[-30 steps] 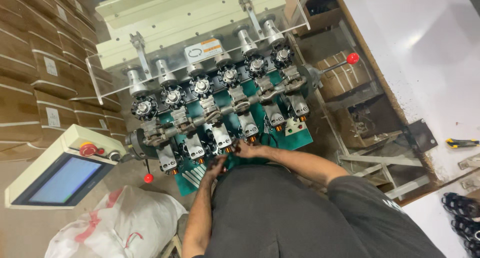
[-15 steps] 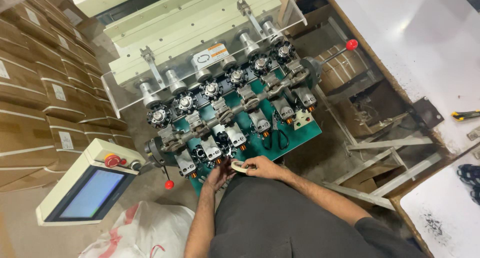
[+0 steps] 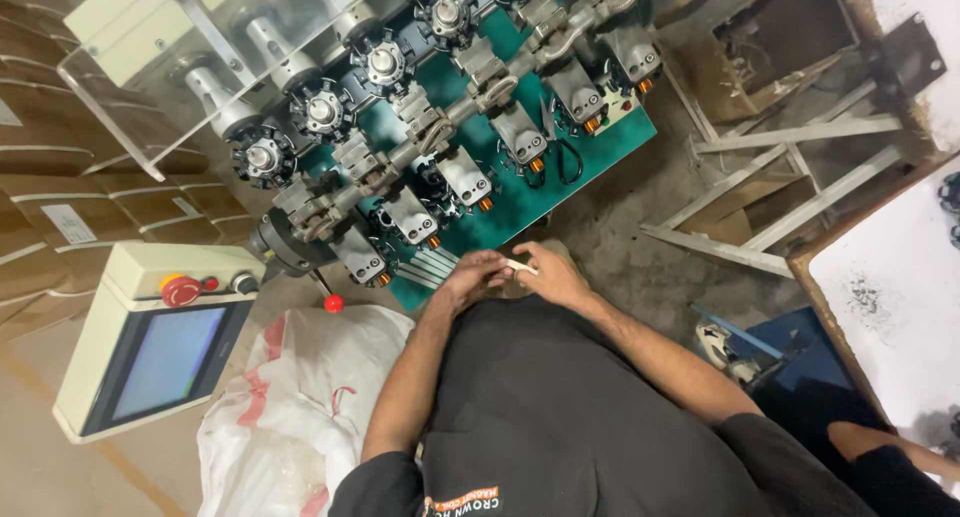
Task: The person unpacks bubble-wrapped round components from a cardboard box into a blue bin, then works at a multi-station rotary machine: fitting components into the machine's stations, pulling the lever to cycle it, removing finished parts, trimming or adjusting pieces with pliers, and applying tape to a part.
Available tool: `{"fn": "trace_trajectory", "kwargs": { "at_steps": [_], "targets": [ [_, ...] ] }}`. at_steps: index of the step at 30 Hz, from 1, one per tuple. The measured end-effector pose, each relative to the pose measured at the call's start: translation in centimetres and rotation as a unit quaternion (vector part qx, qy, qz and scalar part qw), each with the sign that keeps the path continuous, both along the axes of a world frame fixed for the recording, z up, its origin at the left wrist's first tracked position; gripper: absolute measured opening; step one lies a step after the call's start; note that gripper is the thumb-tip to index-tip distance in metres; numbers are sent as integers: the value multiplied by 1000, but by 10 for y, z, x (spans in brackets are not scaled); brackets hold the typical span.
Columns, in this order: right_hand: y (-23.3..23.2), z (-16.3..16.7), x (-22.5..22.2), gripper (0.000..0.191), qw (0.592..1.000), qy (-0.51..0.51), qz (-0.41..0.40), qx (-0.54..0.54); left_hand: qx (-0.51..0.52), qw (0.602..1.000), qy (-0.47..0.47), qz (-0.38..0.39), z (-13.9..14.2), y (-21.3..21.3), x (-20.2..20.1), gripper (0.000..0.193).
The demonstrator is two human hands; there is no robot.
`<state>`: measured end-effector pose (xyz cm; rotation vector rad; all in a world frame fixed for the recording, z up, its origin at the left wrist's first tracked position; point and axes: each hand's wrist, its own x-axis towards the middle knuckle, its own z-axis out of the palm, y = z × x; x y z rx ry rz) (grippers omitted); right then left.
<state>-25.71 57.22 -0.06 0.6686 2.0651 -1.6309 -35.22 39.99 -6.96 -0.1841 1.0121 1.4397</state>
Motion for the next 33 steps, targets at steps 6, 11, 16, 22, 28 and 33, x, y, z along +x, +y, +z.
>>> {"fn": "trace_trajectory", "kwargs": {
  "at_steps": [6, 11, 16, 22, 28, 33],
  "targets": [
    [4, -46, -45, 25, 988, -72, -132, -32, -323, 791, 493, -163, -9, 56, -24, 22],
    [7, -49, -57, 18, 959, -190, -198, -73, -368, 544, 733, -175, -14, 63, -55, 28],
    [12, -47, -55, 13, 926, -150, -274, -211, -375, 500, 763, -165, -15, 68, -65, 24],
    [21, -66, -36, 19, 907, -181, -287, -250, -356, 539, 754, -120, -21, 58, -71, 23],
    [22, -66, -17, 27, 988, -96, -122, 20, -310, 792, 509, -136, -19, 58, -48, 23],
    [22, -43, -13, 36, 992, 61, -59, -96, -130, 982, 80, -110, -12, 52, -17, 21]
  ]
}}
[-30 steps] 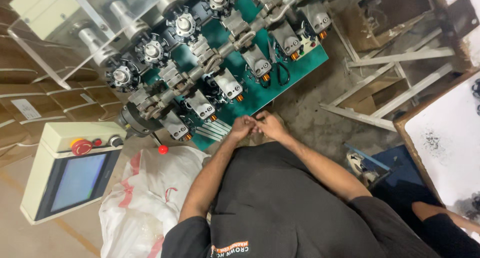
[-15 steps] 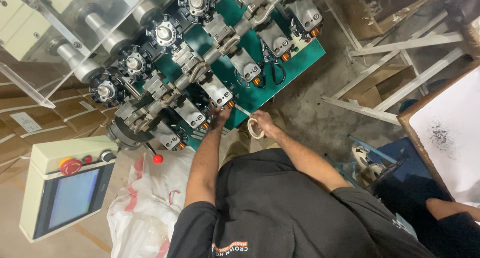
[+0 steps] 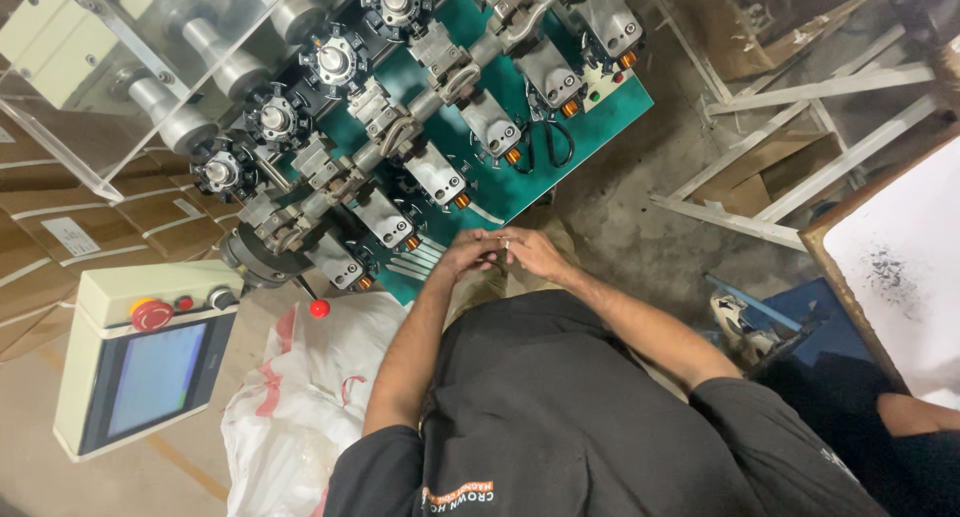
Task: The person unpacks bubble-wrapped round components from a cardboard box into a blue bin, then works at a multi-station rotary machine: fitting components into the machine's stations, pulling the lever to cycle it, removing finished parts, trimming or adjusting pieces with pliers, and applying tape to a part.
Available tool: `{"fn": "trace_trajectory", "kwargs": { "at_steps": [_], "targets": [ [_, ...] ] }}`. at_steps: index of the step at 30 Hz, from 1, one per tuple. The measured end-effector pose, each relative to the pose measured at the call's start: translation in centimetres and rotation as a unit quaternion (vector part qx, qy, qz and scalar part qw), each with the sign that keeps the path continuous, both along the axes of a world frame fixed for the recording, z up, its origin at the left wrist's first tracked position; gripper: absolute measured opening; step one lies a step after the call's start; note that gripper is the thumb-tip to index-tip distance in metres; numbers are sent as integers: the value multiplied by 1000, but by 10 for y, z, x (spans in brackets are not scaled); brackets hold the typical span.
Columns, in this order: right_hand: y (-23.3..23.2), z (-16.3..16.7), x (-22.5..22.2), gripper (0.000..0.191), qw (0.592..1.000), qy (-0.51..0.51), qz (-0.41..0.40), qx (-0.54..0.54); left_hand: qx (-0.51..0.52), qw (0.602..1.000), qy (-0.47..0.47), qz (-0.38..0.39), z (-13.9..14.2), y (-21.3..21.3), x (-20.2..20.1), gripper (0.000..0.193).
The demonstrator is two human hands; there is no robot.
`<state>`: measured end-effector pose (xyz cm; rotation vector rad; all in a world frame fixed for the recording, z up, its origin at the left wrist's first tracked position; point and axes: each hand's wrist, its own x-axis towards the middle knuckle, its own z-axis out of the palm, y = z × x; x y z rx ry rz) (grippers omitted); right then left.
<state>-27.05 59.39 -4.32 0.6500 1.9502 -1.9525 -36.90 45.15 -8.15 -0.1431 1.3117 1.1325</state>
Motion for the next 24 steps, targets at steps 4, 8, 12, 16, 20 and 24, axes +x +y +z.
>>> {"fn": "trace_trajectory", "kwargs": {
  "at_steps": [4, 8, 12, 16, 20, 24],
  "targets": [
    [-2, 4, -8, 43, 998, -47, 6, 36, -30, 991, 131, 11, 0, 2, 1, 16],
    [-14, -11, -20, 24, 976, -145, -143, -76, -194, 808, 549, -91, -6, 5, -16, 18],
    [-15, -22, -27, 18, 940, -206, -210, -174, -217, 620, 750, -77, -16, 4, -29, 35],
    [-11, -25, -22, 20, 925, -244, -209, -203, -198, 459, 853, -149, -19, -1, -31, 45],
    [-11, -19, -11, 23, 967, -218, -134, -15, -224, 682, 689, -103, -9, 3, -29, 38],
    [-9, -3, -1, 27, 996, -64, -62, 31, -131, 949, 272, -88, 15, 2, -15, 32]
  ]
}}
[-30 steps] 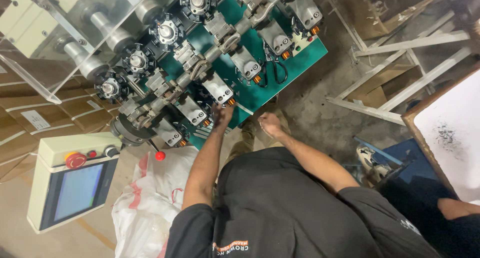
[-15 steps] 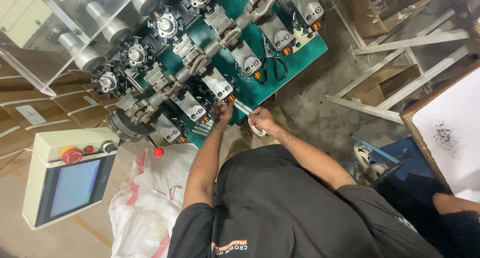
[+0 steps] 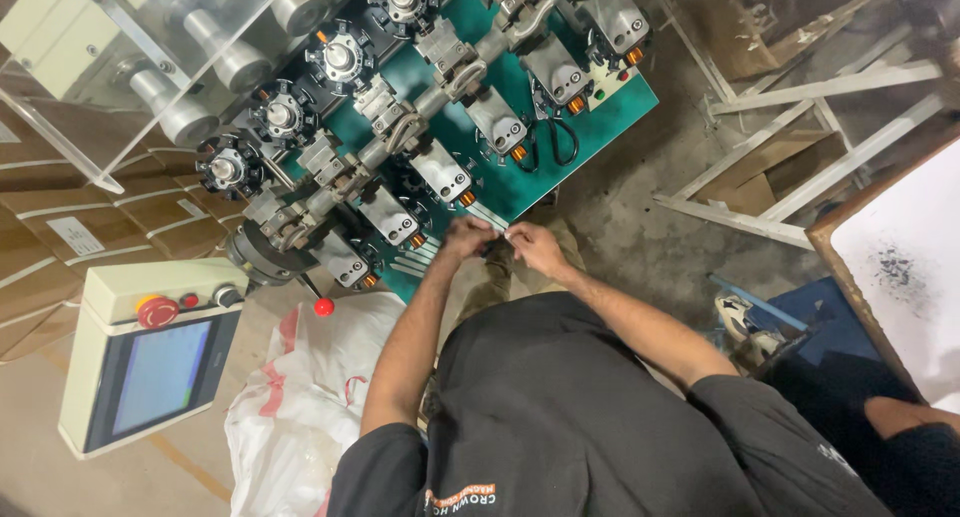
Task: The person unpacks bubble-wrapped round components from a cardboard box into a blue bin, then works at a multi-station rotary machine: fitting components into the machine's stations, pulling the lever to cycle it, removing finished parts, trimming or adjusting pieces with pliers, and applying tape to a part.
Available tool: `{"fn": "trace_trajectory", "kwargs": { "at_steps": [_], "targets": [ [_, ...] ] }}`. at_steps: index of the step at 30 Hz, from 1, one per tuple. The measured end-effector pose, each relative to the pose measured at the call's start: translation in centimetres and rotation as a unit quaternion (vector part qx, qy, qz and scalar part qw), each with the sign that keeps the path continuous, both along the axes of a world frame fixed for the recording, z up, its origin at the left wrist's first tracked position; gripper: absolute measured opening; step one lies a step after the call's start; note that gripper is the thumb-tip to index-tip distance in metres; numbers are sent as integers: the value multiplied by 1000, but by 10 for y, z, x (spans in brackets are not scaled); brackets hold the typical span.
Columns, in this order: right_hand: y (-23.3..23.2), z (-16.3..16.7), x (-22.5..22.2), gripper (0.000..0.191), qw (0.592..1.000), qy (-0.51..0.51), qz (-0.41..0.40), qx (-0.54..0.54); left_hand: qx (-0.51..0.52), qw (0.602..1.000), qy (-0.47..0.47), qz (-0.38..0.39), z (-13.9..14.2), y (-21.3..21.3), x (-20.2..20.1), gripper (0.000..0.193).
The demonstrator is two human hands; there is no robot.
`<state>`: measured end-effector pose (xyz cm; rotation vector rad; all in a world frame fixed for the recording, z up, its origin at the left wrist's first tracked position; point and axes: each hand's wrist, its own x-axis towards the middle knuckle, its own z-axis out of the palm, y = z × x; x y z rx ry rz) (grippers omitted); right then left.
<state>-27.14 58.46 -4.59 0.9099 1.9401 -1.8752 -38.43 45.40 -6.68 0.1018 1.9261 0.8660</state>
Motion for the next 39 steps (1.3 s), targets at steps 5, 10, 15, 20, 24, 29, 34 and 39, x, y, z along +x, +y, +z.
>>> {"fn": "trace_trajectory", "kwargs": {
  "at_steps": [5, 10, 15, 20, 24, 29, 34, 39],
  "targets": [
    [1, 12, -6, 31, 997, 0, 32, -70, -7, 999, -46, -24, 8, -1, 6, 25],
    [-7, -7, -15, 15, 989, -87, -36, -118, -61, 936, 344, -47, -15, -3, -3, 22],
    [-11, -21, -22, 14, 921, -178, -166, -304, -49, 801, 594, -52, -24, 3, -20, 25],
    [-10, -22, -14, 17, 943, -189, -158, -222, -62, 891, 448, -42, -12, -1, -18, 26],
    [-16, -11, -3, 21, 989, -77, -81, -95, -33, 994, 104, -19, -4, -11, -5, 27],
    [-16, 5, -1, 31, 996, -7, 52, -77, 54, 976, -203, 64, -8, -23, 18, 24],
    [-23, -5, -16, 20, 991, -107, -14, -81, -85, 963, 253, -21, -16, -25, 2, 17],
    [-30, -18, -19, 11, 922, -171, -165, -305, -194, 933, 303, -33, -20, -23, -12, 22]
  ]
}}
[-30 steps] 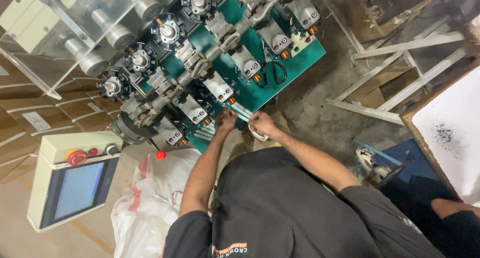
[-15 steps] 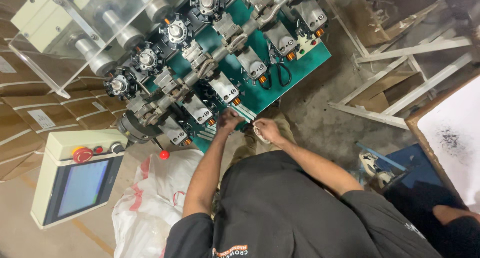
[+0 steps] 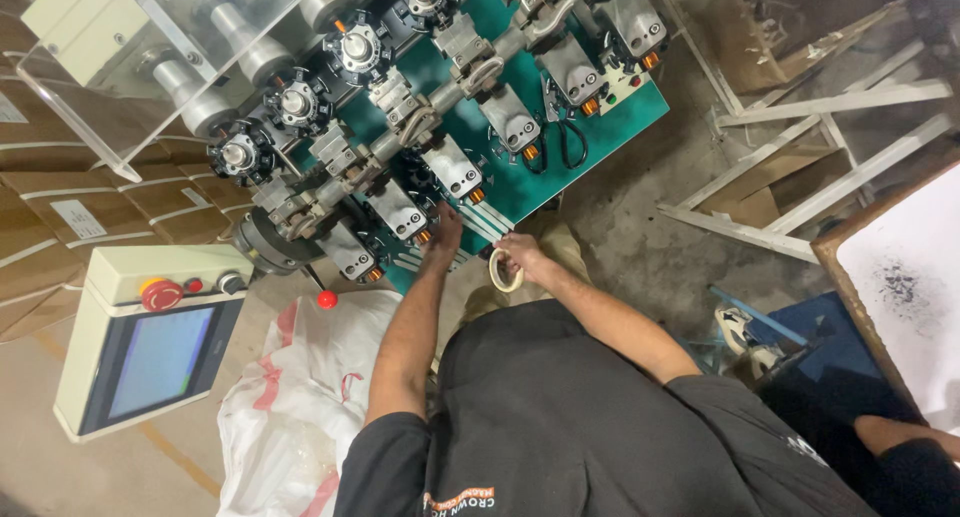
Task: The person unpacks bubble-wrapped round components from a cardboard box into a blue bin, then works at a multi-station rotary machine: fitting components into the machine's stations, pulling the lever to cycle it, removing finished parts, trimming or adjusting pieces with pliers, and applying tape to a part.
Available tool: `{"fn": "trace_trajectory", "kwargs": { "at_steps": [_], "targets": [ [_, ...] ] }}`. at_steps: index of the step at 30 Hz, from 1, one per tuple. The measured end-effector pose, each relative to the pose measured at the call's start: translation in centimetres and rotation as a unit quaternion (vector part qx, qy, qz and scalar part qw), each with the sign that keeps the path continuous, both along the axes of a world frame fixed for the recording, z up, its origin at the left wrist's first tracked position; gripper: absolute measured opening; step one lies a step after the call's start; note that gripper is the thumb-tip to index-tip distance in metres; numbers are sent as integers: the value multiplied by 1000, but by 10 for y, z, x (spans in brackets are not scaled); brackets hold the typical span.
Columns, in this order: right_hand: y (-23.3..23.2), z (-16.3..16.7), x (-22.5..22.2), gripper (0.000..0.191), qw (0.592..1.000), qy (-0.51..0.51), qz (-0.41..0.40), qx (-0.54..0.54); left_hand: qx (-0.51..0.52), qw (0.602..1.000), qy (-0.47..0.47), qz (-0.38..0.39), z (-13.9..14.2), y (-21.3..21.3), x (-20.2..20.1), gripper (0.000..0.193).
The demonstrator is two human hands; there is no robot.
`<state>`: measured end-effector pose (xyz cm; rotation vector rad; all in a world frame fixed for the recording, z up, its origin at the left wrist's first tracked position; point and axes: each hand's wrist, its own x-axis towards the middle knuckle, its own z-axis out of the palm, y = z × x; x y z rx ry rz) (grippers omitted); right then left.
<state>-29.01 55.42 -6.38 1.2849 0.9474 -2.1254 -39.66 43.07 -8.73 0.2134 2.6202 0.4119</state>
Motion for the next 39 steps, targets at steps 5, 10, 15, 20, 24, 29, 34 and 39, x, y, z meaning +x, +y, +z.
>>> {"fn": "trace_trajectory", "kwargs": {
  "at_steps": [5, 10, 15, 20, 24, 29, 34, 39],
  "targets": [
    [4, 1, -3, 14, 980, -144, -135, 15, 95, 986, 140, -16, -3, 5, 8, 64],
    [24, 10, 22, 16, 950, 98, 114, 273, 126, 979, -160, -29, -1, 13, 18, 44],
    [34, 24, 34, 40, 920, 206, 225, 247, 250, 813, -512, 121, 3, 11, 48, 26],
    [11, 9, 13, 33, 946, 112, 199, 230, 151, 978, -83, -116, 5, -8, 37, 32],
    [-1, -6, 4, 17, 978, 50, 156, 130, 19, 998, 25, -63, 5, -10, 10, 45],
    [-7, -7, -11, 11, 998, -40, -1, -50, -28, 997, 42, -61, 8, -13, 3, 45],
    [-16, 3, -21, 11, 993, -95, -33, -69, -21, 997, 66, -36, 17, -15, 10, 56],
    [-22, 15, -13, 10, 995, -77, -5, 63, -44, 999, 9, 3, 21, -13, 14, 46]
  ]
}}
